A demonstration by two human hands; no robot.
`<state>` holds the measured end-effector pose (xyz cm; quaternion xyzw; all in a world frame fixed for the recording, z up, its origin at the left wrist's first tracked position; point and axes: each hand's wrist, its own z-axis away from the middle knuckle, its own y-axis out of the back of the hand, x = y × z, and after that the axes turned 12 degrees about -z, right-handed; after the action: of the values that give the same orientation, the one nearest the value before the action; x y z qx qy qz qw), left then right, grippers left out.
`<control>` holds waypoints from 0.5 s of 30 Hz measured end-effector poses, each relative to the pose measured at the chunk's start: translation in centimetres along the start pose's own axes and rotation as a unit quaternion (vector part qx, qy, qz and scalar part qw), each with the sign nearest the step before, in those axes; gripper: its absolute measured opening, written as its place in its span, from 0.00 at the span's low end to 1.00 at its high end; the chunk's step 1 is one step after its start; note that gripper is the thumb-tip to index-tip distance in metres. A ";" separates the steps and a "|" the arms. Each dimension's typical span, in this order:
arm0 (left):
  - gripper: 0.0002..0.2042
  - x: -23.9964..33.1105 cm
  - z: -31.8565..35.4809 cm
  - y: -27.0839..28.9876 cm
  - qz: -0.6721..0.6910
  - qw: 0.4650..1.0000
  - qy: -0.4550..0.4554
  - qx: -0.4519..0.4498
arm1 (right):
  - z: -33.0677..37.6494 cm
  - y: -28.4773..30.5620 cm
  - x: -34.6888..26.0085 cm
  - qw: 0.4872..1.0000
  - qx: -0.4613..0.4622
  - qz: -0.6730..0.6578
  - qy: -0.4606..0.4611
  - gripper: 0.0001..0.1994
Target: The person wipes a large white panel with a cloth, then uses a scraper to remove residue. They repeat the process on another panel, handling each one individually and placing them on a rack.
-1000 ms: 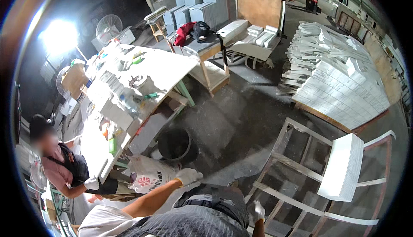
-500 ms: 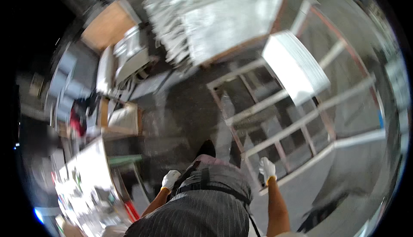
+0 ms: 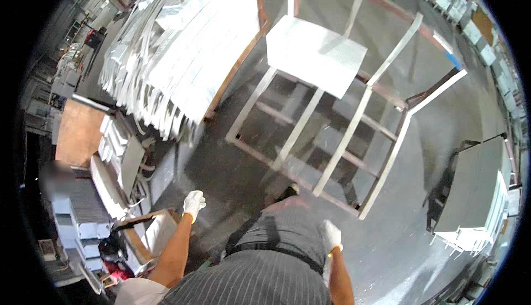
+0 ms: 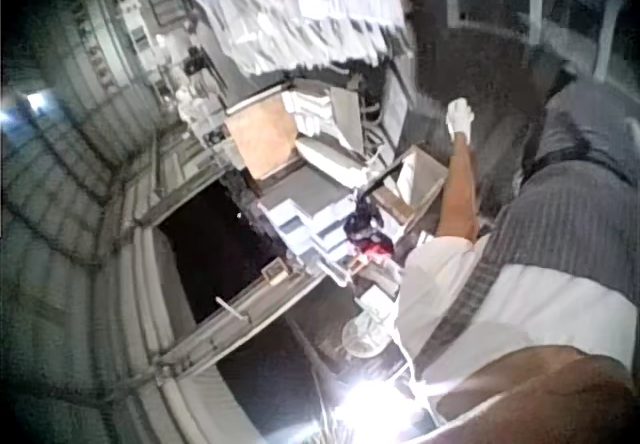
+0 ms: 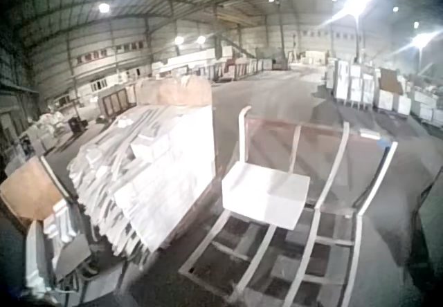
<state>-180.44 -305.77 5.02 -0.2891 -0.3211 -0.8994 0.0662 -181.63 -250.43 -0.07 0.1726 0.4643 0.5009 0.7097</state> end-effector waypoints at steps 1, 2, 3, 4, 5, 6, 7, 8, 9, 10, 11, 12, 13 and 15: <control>0.14 2.3 -0.9 -1.9 -0.010 0.999 -0.030 -0.028 | 0.5 -2.6 3.1 0.981 0.074 -0.181 -0.020 0.14; 0.13 4.0 -1.5 -3.0 -0.007 0.997 -0.061 -0.055 | 0.2 -1.8 1.6 0.878 0.049 -0.443 -0.177 0.12; 0.13 5.8 -1.7 -4.9 0.010 0.992 -0.079 -0.099 | 0.2 0.1 -0.6 0.678 0.121 -0.644 -0.332 0.11; 0.12 7.5 -1.5 -6.6 0.016 0.985 -0.093 -0.144 | -0.1 0.5 0.3 0.666 0.111 -0.660 -0.328 0.11; 0.12 8.7 -0.9 -8.1 0.045 0.975 -0.116 -0.182 | -0.4 0.4 1.7 0.652 0.091 -0.679 -0.325 0.11; 0.12 9.9 -0.4 -9.7 0.071 0.962 -0.141 -0.222 | -0.6 0.1 2.9 0.635 0.074 -0.698 -0.321 0.11; 0.14 10.9 0.1 -10.5 -0.070 0.946 -0.245 -0.202 | -1.3 0.6 3.1 0.633 0.079 -0.691 -0.339 0.11; 0.14 11.5 0.5 -11.1 -0.097 0.948 -0.234 -0.193 | -2.5 2.0 2.5 0.603 0.089 -0.708 -0.355 0.13; 0.15 11.9 1.1 -11.5 -0.124 0.950 -0.223 -0.183 | -3.1 1.7 3.5 0.597 0.084 -0.722 -0.341 0.13; 0.16 12.4 1.3 -11.6 -0.145 0.950 -0.216 -0.171 | -4.2 1.9 4.4 0.593 0.082 -0.734 -0.322 0.13; 0.15 11.9 1.7 -11.3 -0.111 0.967 -0.158 -0.165 | -4.9 2.4 5.0 0.609 0.068 -0.741 -0.274 0.13; 0.15 10.4 1.1 -10.8 -0.049 0.978 -0.124 -0.161 | -6.3 3.0 5.6 0.624 0.054 -0.746 -0.226 0.13; 0.14 5.1 -1.5 -7.5 -0.108 0.962 -0.209 -0.137 | -7.8 3.8 4.4 0.611 0.073 -0.748 -0.250 0.13; 0.13 3.3 -1.4 -5.7 -0.169 0.965 -0.154 -0.128 | -8.5 6.9 3.3 0.632 0.110 -0.723 -0.254 0.15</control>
<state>-185.61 -301.98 2.93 -0.3716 -0.2535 -0.8758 -0.1748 -192.24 -246.42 -1.08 -0.0216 0.2930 -0.2914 0.9104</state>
